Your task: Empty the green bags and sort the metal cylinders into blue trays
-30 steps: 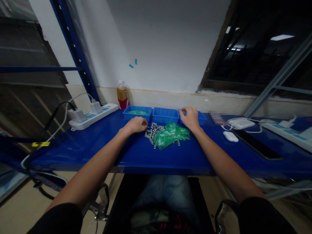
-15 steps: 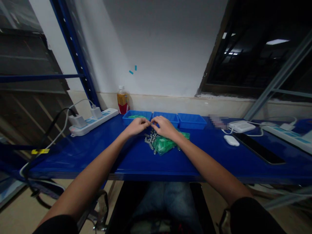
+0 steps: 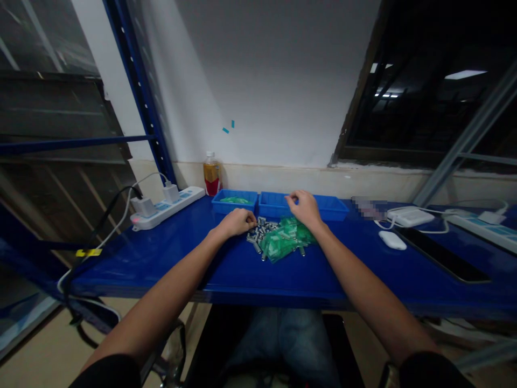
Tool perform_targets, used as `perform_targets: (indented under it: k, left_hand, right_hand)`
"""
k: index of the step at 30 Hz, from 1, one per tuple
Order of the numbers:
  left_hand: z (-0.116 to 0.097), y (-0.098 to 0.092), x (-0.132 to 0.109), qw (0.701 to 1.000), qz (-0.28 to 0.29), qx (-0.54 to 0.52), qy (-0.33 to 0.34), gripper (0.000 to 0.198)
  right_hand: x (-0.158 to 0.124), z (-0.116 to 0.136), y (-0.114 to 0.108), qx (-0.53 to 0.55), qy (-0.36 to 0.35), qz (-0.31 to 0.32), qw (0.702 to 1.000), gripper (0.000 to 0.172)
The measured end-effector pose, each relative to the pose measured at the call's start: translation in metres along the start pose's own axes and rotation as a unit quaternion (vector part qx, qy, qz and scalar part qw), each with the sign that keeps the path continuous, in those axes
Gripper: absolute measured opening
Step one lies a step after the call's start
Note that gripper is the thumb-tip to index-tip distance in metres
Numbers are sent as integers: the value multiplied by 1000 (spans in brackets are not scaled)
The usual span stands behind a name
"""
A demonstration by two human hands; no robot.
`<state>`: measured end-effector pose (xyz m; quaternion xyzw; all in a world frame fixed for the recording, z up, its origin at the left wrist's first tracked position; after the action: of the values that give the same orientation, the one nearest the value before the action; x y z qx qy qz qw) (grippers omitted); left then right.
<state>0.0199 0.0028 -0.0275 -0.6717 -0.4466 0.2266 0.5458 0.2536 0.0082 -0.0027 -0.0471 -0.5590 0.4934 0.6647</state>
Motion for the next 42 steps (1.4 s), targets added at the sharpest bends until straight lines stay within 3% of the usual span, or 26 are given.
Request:
perform_targets:
  k: [3, 7, 11, 14, 18, 21, 24, 28, 32, 36, 42]
  left_hand:
    - [1, 3, 1, 1000, 1, 15, -2, 21]
    - [0, 3, 0, 998, -1, 63, -10, 23]
    - [-2, 1, -1, 996, -14, 88, -26, 22]
    - [-4, -4, -2, 996, -56, 64, -34, 20]
    - [-9, -15, -2, 991, -130, 6, -16, 19]
    - [-16, -20, -3, 987, -157, -38, 3, 19]
    - [-21, -21, -3, 985, -160, -66, 12, 19]
    - [-25, -20, -4, 984, -161, -71, 19, 19]
    - [-26, -19, -5, 977, -178, -103, 51, 24]
    - [-32, -19, -7, 974, -172, -117, 91, 31]
    - [-36, -18, -9, 977, -170, -86, 101, 22]
  right_hand:
    - [2, -23, -13, -67, 81, -36, 994, 23]
    - [-3, -47, -25, -135, 202, -33, 969, 24]
    - [-6, -52, -28, -158, 251, -19, 955, 27]
    - [-4, -35, -26, -143, 204, -8, 968, 30]
    - [-5, 15, -10, -25, 6, 53, 998, 26]
    - [-14, 48, 9, 23, -111, 88, 990, 24]
    - [-22, 64, 23, 20, -162, 111, 980, 18]
    - [-26, 67, 24, -4, -162, 101, 982, 14]
    - [-24, 66, 19, -3, -110, 66, 992, 12]
    - [-22, 62, 19, 55, -56, 51, 996, 25]
    - [-22, 61, 20, 107, -67, 53, 991, 32]
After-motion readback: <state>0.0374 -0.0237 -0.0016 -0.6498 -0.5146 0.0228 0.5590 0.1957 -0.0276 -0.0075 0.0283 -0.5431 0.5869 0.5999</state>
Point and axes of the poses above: each hand's wrist, its own x-axis towards the middle knuckle, its own y-axis out of the palm, z = x × y, the point moved 2 cm from there along x, towards the middle knuckle, and after that the axes turned 8 degrees about x, right-handed, at the moved point
